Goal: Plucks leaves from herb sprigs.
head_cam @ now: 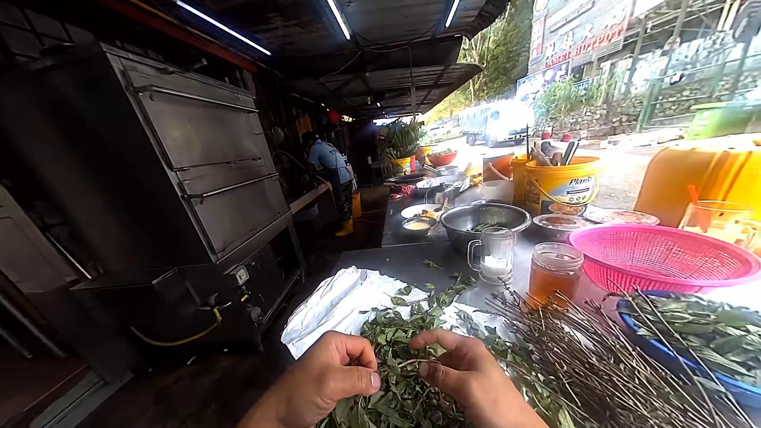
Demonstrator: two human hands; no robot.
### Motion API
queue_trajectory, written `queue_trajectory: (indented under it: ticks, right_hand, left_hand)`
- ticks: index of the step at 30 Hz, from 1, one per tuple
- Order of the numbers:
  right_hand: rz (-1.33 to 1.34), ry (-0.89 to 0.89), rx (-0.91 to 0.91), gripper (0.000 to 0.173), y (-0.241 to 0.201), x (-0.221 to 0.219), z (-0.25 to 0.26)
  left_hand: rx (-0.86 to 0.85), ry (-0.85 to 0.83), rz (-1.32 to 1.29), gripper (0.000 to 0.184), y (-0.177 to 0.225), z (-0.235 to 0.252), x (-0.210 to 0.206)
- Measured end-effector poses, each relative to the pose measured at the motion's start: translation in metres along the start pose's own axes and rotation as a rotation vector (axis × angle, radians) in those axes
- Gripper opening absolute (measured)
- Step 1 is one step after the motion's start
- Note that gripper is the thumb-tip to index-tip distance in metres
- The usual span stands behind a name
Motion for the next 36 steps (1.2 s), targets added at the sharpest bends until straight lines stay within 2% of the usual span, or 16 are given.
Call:
queue_trajectory:
  ticks: [2, 6, 11, 14, 16, 17, 19, 22, 23, 25, 28, 31, 33, 36]
  right_hand:
    - [0.056, 0.032, 0.065, 0.032, -0.002, -0.001, -0.001]
    - [0.064, -0.004, 0.106, 0.019, -0.004, -0.002, -0.003]
    - [-0.071, -0.060, 0.052, 0.016, -0.004, -0.011, -0.005]
    - [-0.101, -0.028, 0.056, 0.016, -0.005, -0.020, -0.007]
    - [-0.066, 0.038, 0.036, 0.017, -0.004, -0.019, -0.007]
    - [-0.041, 0.075, 0.017, 0.017, -0.003, -0.016, -0.007]
    - [0.003, 0.126, -0.013, 0.017, -0.005, -0.008, -0.007]
    - [0.052, 0.112, -0.034, 0.017, -0.005, -0.002, -0.006]
    - [0.066, 0.090, -0.037, 0.016, -0.005, -0.003, -0.006]
    - [0.090, 0.038, -0.050, 0.016, -0.006, -0.004, -0.006]
    - [0.116, -0.032, -0.073, 0.016, -0.005, -0.006, -0.007]
    - [0.134, -0.099, -0.072, 0.017, -0.006, -0.008, -0.008]
    - [0.124, -0.125, -0.071, 0.017, -0.007, -0.008, -0.008]
    - [0.050, -0.162, -0.065, 0.018, -0.007, -0.010, -0.009]
  left_hand:
    - [0.018, 0.057, 0.045, 0.004, -0.001, -0.001, 0.001]
    - [0.005, 0.174, 0.295, 0.004, 0.000, -0.003, 0.002]
    - [-0.136, 0.493, 1.114, 0.009, 0.007, -0.007, -0.010]
    - [-0.140, 0.658, 1.420, 0.010, 0.007, -0.005, -0.017]
    - [-0.073, 0.739, 1.466, 0.011, 0.006, -0.005, -0.012]
    - [-0.032, 0.772, 1.405, 0.011, 0.005, -0.006, -0.004]
    - [0.012, 0.807, 1.092, 0.009, -0.002, -0.010, 0.018]
    - [-0.048, 0.782, 0.357, 0.009, -0.014, -0.016, 0.035]
    - [-0.070, 0.758, 0.188, 0.008, -0.012, -0.017, 0.033]
    - [-0.159, 0.677, 0.062, 0.011, -0.003, -0.017, 0.026]
    - [-0.288, 0.459, 0.261, 0.031, 0.010, -0.012, 0.008]
    - [-0.323, 0.221, 0.590, 0.026, 0.014, -0.007, -0.010]
    - [-0.314, 0.168, 0.764, 0.017, 0.010, -0.005, -0.014]
    - [-0.299, 0.239, 1.001, 0.014, 0.009, -0.006, -0.022]
Point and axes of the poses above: each hand's wrist, its own z-axis towards the middle knuckle, its own x-axis out of the back of the hand, y = z × x, the point moved 4 cm from there along z, towards the middle knuckle, and after that the axes turned 11 degrees about -x, right-handed, at the moved point
